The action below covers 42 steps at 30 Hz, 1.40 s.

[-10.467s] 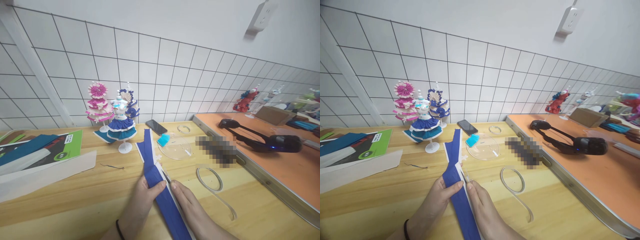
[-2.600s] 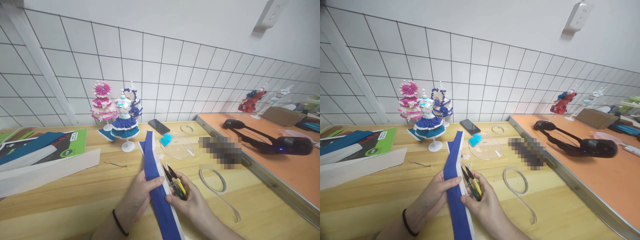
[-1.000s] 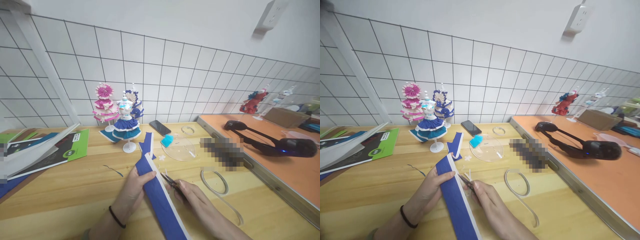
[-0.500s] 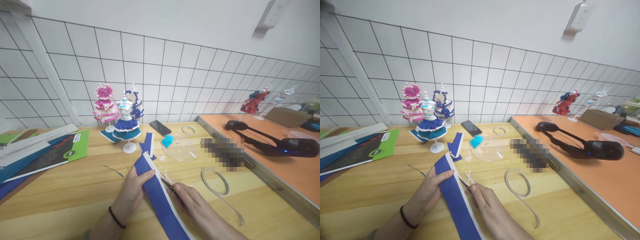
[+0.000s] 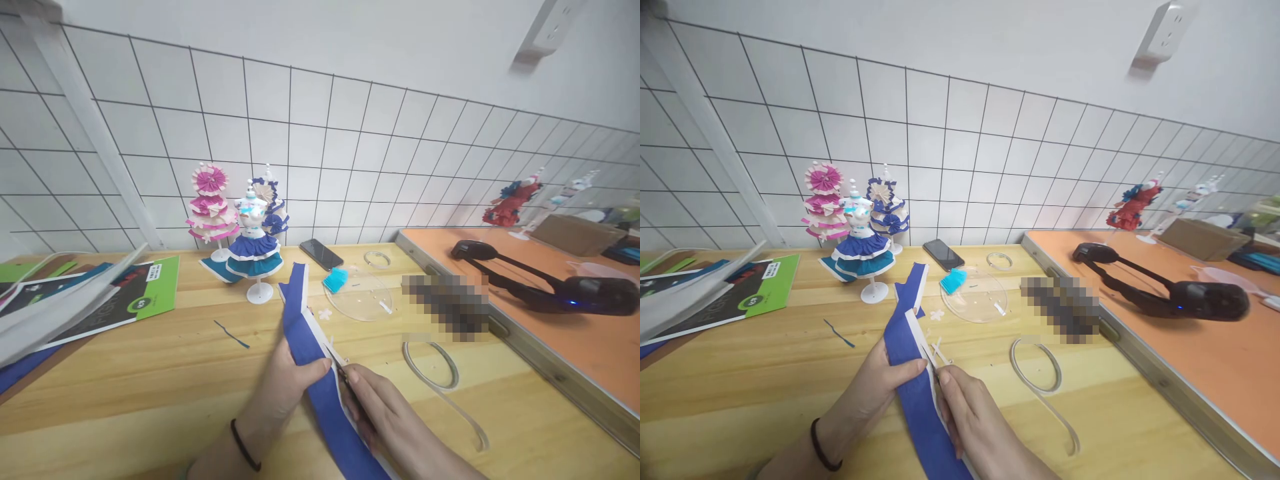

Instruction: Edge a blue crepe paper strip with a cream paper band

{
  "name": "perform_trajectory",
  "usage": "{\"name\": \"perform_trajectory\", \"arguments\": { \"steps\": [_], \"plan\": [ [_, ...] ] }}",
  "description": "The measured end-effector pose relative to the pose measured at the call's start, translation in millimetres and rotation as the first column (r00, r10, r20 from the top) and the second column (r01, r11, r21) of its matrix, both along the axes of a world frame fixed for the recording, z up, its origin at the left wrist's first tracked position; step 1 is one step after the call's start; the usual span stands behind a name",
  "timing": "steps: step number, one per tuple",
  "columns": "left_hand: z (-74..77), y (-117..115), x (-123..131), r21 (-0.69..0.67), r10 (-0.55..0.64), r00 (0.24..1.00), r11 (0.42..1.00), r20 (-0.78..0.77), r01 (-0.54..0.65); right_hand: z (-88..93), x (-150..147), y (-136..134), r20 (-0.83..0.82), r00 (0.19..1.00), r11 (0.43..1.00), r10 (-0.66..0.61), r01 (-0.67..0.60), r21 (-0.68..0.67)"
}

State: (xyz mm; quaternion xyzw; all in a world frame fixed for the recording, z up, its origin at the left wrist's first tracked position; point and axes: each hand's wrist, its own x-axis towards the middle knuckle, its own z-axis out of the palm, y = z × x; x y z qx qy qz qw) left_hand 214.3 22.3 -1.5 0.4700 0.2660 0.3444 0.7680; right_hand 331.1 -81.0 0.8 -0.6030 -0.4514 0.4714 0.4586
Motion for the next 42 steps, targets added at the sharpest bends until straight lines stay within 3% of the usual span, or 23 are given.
{"name": "perform_trajectory", "arguments": {
  "steps": [8,18,42],
  "plan": [
    [-6.4,-4,2,-0.029,-0.04,0.999,0.999,-0.006,0.04,-0.3,-2,0,0.015,1.0,0.999,-0.02,0.02,0.034],
    [-5.7,-5,4,-0.036,0.002,1.0,0.999,0.023,-0.001,-3.4,-3,0,-0.071,0.995,0.997,-0.066,0.069,0.039],
    [-11.4,-6,6,-0.04,0.005,1.0,0.999,-0.005,-0.005,-8.6,-2,0,0.035,0.996,0.995,-0.084,0.082,0.057]
  ]
}}
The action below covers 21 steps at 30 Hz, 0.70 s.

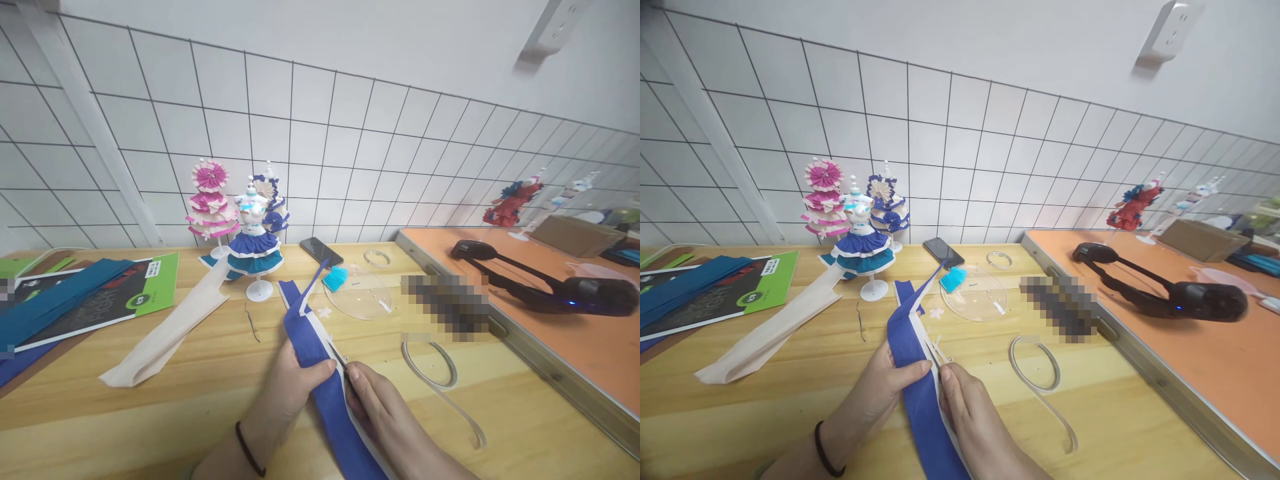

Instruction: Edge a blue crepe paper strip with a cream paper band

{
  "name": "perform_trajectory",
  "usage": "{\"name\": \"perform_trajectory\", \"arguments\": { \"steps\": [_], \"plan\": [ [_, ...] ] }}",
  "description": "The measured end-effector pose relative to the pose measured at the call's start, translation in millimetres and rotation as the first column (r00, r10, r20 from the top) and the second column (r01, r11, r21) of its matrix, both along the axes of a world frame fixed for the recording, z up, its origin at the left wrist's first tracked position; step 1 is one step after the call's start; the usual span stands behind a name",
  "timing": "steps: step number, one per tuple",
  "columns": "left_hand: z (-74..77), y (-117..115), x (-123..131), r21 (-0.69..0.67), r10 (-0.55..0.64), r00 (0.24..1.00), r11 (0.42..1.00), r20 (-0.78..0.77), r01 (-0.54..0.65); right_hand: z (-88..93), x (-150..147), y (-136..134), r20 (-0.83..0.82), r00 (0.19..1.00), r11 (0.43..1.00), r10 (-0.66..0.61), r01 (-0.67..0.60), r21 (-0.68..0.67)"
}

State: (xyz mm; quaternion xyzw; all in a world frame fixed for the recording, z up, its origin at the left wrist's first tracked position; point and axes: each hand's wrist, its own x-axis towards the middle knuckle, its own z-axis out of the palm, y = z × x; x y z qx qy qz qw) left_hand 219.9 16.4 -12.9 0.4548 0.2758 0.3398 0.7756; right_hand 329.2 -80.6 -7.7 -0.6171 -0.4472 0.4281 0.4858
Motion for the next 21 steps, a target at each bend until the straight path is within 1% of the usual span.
{"name": "perform_trajectory", "arguments": {
  "steps": [6,9,14,17,21],
  "plan": [
    [-1.8,0,0,0.007,-0.015,1.0,1.0,-0.007,0.015,-0.4,1,0,0.022,1.0,1.0,0.004,-0.004,-0.011],
    [-0.2,0,0,-0.002,-0.024,1.0,1.0,0.013,0.024,0.2,1,0,0.049,0.999,1.0,0.003,-0.003,0.01],
    [3.6,-1,-1,-0.011,-0.019,1.0,1.0,0.01,0.019,0.1,2,1,0.099,0.995,1.0,0.015,-0.015,-0.006],
    [5.6,-2,-1,-0.054,-0.026,1.0,0.998,-0.008,0.026,0.1,2,2,0.121,0.993,1.0,0.018,-0.017,-0.002],
    [10.0,0,-1,-0.135,-0.032,0.998,0.99,0.062,0.04,0.7,3,2,0.161,0.987,1.0,0.028,-0.028,-0.003]
  ]
}}
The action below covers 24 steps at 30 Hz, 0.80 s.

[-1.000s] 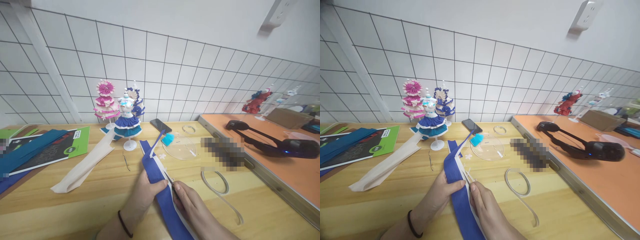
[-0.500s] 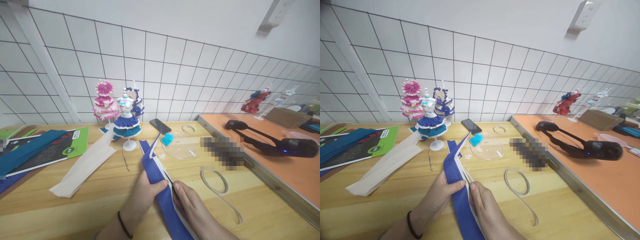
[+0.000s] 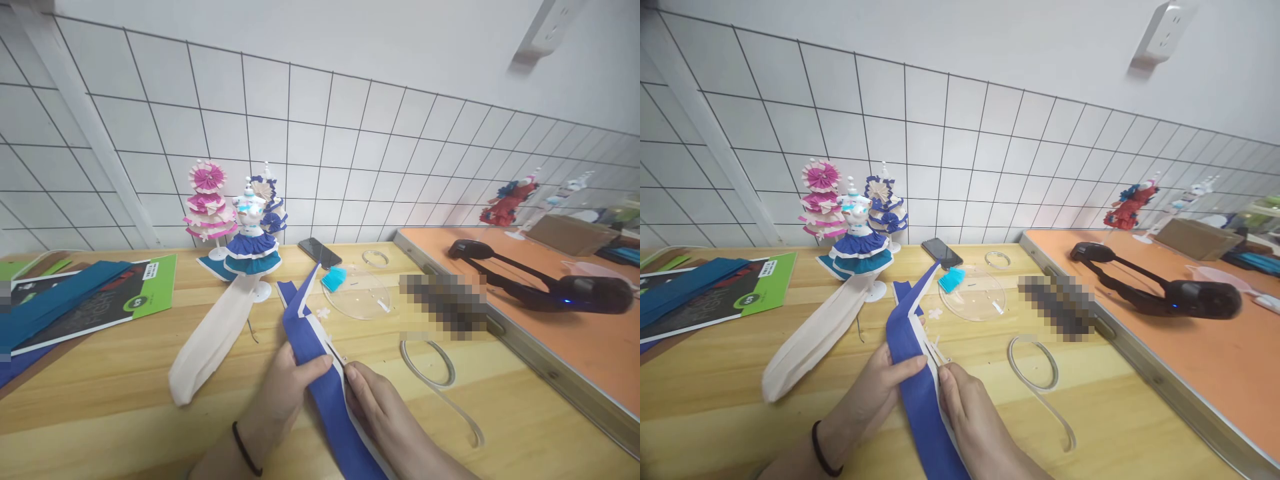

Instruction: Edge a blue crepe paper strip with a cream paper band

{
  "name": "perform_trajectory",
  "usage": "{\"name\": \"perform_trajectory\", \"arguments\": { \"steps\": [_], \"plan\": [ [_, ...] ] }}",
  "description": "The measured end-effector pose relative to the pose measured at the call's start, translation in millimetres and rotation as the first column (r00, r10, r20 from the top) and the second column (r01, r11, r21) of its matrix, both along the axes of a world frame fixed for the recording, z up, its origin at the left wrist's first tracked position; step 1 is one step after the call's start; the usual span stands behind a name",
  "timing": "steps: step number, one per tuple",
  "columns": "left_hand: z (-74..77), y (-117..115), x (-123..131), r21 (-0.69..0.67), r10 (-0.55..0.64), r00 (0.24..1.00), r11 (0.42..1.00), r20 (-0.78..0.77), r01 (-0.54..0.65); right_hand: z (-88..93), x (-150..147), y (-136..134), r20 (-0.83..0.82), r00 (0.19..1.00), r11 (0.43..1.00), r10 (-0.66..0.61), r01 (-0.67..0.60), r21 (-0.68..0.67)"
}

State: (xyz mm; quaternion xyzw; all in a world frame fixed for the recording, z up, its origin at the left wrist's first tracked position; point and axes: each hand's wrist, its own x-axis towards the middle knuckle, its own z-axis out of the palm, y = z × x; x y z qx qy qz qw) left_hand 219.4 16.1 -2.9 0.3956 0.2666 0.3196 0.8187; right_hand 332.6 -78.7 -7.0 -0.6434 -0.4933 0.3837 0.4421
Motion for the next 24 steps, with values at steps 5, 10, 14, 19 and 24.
{"name": "perform_trajectory", "arguments": {
  "steps": [5,10,14,19,24],
  "plan": [
    [5.6,2.7,-0.9,-0.045,0.005,0.994,0.999,0.109,0.0,0.8,-0.4,-1.0,0.061,0.998,1.0,0.007,-0.006,-0.014],
    [6.6,3.9,-2.1,-0.026,0.006,0.993,1.0,0.115,-0.003,1.0,-1.1,-1.3,0.102,0.995,1.0,0.013,-0.011,-0.022],
    [3.6,4.8,-2.6,-0.01,0.013,0.995,1.0,0.098,-0.012,0.9,-0.9,-1.0,0.1,0.995,0.999,0.008,-0.004,-0.036],
    [2.6,6.0,-2.2,0.013,0.028,0.993,0.999,0.111,-0.029,3.8,-2.6,-2.1,0.022,1.0,0.999,-0.007,0.008,-0.033],
    [5.1,6.1,-3.0,0.014,0.03,0.993,0.999,0.113,-0.032,1.5,-4.6,-3.3,-0.159,0.986,0.998,-0.047,0.038,-0.054]
  ]
}}
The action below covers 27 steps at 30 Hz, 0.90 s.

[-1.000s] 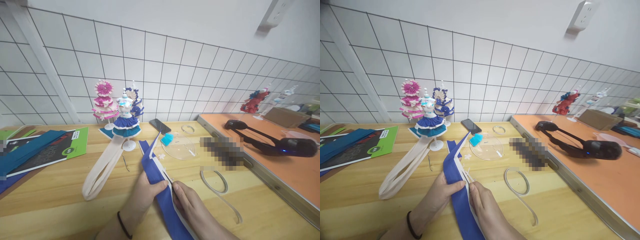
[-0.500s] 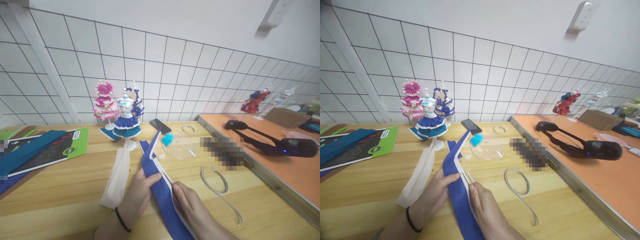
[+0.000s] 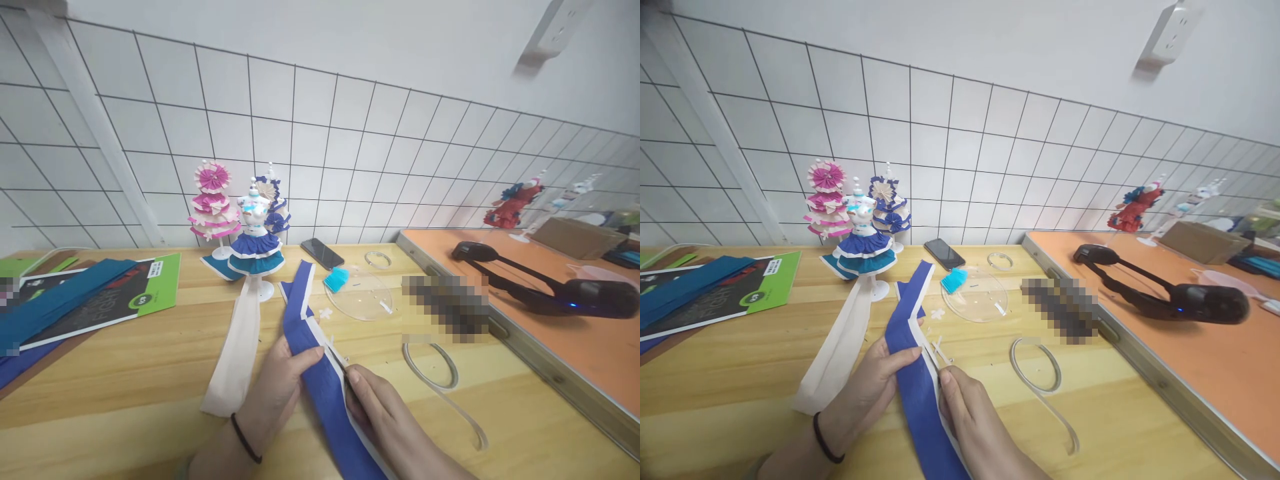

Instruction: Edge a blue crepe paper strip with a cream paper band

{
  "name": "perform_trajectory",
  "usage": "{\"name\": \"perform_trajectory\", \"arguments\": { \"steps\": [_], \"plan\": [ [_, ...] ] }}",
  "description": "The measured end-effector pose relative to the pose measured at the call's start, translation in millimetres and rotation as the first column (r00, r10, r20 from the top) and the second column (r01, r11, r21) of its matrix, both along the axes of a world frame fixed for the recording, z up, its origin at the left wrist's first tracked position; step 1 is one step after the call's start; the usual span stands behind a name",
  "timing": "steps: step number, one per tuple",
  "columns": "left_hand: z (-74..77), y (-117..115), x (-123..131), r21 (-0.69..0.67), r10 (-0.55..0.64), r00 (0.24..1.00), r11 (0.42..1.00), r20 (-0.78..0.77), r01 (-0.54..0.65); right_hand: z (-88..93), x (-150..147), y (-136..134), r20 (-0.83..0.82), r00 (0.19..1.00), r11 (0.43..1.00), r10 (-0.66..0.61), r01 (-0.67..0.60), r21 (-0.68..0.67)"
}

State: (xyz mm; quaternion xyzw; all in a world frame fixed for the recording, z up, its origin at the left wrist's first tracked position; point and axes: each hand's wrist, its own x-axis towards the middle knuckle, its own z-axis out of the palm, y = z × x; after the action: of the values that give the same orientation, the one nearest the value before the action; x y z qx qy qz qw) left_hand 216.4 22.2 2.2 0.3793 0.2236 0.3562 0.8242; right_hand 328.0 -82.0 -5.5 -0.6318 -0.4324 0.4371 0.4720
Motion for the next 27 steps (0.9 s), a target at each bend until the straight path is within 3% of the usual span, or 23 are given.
{"name": "perform_trajectory", "arguments": {
  "steps": [6,23,27],
  "plan": [
    [1.2,-0.2,-1.5,-0.036,0.026,0.998,0.999,-0.054,-0.028,-2.2,0.1,0.2,-0.148,0.989,0.999,0.027,-0.034,-0.042],
    [2.0,0.2,-1.5,-0.039,0.038,0.994,0.998,-0.102,-0.042,-3.4,4.3,2.7,0.183,0.981,0.998,0.059,-0.061,0.003],
    [1.0,1.5,-1.0,-0.025,0.045,0.993,0.999,-0.107,-0.048,-0.4,3.7,1.8,0.186,0.98,0.997,0.068,-0.073,0.017]
  ]
}}
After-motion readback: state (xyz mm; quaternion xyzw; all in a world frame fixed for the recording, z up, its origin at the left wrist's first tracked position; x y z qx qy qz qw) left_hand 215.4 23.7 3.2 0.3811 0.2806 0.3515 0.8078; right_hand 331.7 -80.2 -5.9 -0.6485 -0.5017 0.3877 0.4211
